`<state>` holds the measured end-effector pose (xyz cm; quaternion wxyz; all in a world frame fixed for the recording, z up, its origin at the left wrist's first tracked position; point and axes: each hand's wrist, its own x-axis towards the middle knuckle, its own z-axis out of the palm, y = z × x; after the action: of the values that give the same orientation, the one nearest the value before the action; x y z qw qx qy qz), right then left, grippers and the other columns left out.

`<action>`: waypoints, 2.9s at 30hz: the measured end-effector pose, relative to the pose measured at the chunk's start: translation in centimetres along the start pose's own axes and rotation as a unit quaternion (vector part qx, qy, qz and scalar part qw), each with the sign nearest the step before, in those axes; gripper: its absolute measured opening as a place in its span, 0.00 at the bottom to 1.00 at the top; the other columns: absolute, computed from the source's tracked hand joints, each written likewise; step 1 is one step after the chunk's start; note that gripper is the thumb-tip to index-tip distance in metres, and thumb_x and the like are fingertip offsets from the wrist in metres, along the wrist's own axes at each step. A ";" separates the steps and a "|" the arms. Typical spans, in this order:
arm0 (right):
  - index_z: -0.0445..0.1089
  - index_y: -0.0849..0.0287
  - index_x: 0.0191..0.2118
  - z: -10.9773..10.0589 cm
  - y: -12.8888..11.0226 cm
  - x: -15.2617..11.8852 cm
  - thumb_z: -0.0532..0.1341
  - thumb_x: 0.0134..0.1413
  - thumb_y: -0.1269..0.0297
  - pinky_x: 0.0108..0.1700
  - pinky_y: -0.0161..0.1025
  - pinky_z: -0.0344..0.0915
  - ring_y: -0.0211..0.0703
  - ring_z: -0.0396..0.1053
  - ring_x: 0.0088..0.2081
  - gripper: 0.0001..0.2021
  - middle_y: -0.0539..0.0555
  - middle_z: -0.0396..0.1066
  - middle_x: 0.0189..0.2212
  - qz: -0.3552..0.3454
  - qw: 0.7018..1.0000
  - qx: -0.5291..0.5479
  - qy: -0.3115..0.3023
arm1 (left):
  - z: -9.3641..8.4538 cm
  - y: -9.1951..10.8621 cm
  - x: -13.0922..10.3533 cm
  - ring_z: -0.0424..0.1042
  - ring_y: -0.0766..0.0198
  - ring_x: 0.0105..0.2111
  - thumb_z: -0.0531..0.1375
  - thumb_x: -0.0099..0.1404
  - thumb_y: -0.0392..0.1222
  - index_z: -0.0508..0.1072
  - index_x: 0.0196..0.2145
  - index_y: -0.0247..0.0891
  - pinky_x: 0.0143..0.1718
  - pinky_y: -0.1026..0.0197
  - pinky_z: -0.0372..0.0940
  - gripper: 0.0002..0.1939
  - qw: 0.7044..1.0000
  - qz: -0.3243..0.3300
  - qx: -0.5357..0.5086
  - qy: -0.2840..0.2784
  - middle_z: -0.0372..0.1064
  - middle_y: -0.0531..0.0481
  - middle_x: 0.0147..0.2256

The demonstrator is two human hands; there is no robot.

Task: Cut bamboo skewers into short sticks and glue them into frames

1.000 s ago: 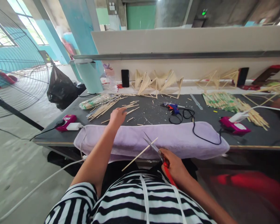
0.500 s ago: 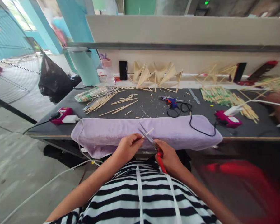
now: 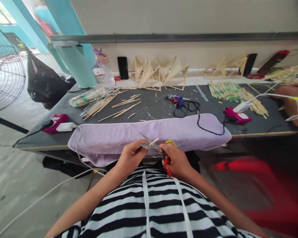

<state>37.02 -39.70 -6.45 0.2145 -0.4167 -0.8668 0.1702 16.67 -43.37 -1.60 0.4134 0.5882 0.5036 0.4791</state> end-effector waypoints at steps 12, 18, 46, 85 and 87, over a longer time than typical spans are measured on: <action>0.62 0.58 0.51 0.0 0.1 -0.1 0.55 0.41 0.76 0.39 0.39 0.61 0.43 0.63 0.39 0.26 0.55 0.64 0.39 -0.005 1.000 0.007 -0.024 | -0.5 -0.5 0.2 0.62 0.72 0.25 0.58 0.59 0.38 0.74 0.29 0.35 0.28 0.69 0.58 0.06 0.998 -0.033 -0.043 -0.026 0.68 0.53 0.27; 0.62 0.57 0.51 -0.2 0.0 -0.1 0.55 0.41 0.77 0.39 0.39 0.61 0.42 0.63 0.39 0.27 0.54 0.64 0.39 -0.008 1.000 0.006 -0.030 | -0.9 -0.6 0.2 0.62 0.72 0.25 0.61 0.57 0.38 0.76 0.29 0.35 0.26 0.69 0.56 0.04 0.993 -0.058 -0.085 -0.057 0.70 0.51 0.28; 0.64 0.57 0.42 -1.7 -0.6 1.4 0.53 0.43 0.75 0.32 0.35 0.56 0.39 0.60 0.30 0.17 0.52 0.65 0.32 0.025 0.999 0.026 -0.038 | -0.9 -0.3 2.3 0.58 0.73 0.20 0.60 0.55 0.39 0.70 0.28 0.35 0.21 0.68 0.53 0.05 0.995 -0.059 -0.083 0.000 0.60 0.56 0.19; 0.62 0.59 0.53 -1.3 7.3 28.0 0.55 0.44 0.76 0.49 0.43 0.62 0.47 0.65 0.46 0.26 0.59 0.66 0.46 -0.071 0.995 0.021 0.065 | -9.9 -2.5 26.3 0.49 0.74 0.20 0.60 0.53 0.41 0.73 0.26 0.34 0.23 0.66 0.46 0.07 0.992 0.075 -0.060 0.083 0.53 0.57 0.19; 0.62 0.59 0.53 -1.5 7.2 27.9 0.55 0.44 0.76 0.49 0.43 0.62 0.48 0.64 0.47 0.26 0.60 0.66 0.47 -0.069 0.996 0.015 0.062 | -10.3 -2.5 26.4 0.48 0.74 0.20 0.61 0.50 0.39 0.74 0.27 0.34 0.22 0.66 0.45 0.06 0.992 0.064 -0.092 0.062 0.53 0.57 0.18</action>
<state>26.82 -13.04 -2.18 0.2853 -0.3624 -0.8758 0.1423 7.02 -16.89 1.89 0.4017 0.5483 0.4433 0.5843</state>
